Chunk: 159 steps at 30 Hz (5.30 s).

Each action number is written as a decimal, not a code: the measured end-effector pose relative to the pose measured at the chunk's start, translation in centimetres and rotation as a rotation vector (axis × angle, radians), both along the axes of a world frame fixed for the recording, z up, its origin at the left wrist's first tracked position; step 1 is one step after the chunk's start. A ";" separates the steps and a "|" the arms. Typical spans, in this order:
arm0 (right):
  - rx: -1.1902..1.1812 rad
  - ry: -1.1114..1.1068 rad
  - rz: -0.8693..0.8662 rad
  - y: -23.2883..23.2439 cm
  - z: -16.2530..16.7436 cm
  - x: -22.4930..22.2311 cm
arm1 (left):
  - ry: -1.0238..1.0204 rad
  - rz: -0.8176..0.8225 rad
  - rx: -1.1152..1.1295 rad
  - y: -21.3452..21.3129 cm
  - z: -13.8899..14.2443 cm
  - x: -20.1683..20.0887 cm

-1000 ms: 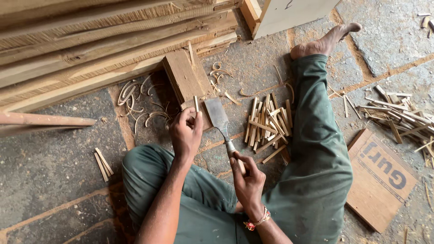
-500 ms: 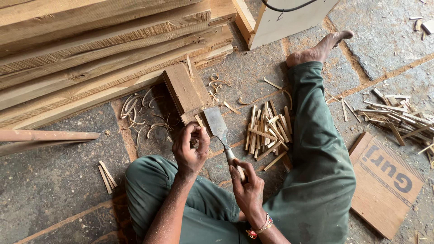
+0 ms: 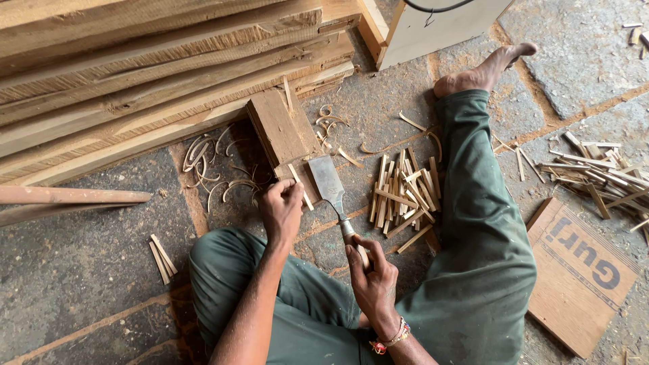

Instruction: The person is sitting on the floor, using a chisel to carve small wooden pieces. They repeatedly strike the chisel with a mallet to shape the wood, creating wood shavings and small carved pieces.

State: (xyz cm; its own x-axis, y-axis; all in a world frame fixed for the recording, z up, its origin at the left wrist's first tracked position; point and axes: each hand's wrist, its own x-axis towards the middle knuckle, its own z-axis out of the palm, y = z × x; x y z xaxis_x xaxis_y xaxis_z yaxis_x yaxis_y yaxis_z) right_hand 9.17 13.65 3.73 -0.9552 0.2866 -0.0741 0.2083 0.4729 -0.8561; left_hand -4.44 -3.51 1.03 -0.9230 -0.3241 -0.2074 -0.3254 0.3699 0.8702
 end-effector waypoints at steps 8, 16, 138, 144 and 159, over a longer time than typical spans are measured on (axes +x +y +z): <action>0.019 0.045 0.040 0.3 -0.7 0.2 | -0.013 0.014 -0.114 -0.4 -1.1 -1.1; 0.035 0.043 0.041 0.3 -0.9 0.3 | -0.008 -0.068 -0.206 0.3 0.8 -1.2; -0.017 0.030 -0.040 1.0 1.4 -0.2 | -0.010 -0.040 -0.191 -0.9 1.8 -1.4; -0.006 0.109 -0.022 1.0 2.2 -0.3 | -0.193 0.019 0.009 -1.3 2.7 -1.6; 0.237 -0.017 0.046 0.3 9.5 6.0 | 0.835 -0.760 -0.026 4.1 2.2 4.4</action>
State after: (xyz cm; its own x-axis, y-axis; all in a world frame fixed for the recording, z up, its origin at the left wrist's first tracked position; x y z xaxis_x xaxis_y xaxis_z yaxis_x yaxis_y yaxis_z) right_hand 15.21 13.97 13.28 -0.9668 0.2540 -0.0264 0.1954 0.6693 -0.7168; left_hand 0.00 0.64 3.24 -0.7291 0.3854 0.5655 0.6717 0.2449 0.6991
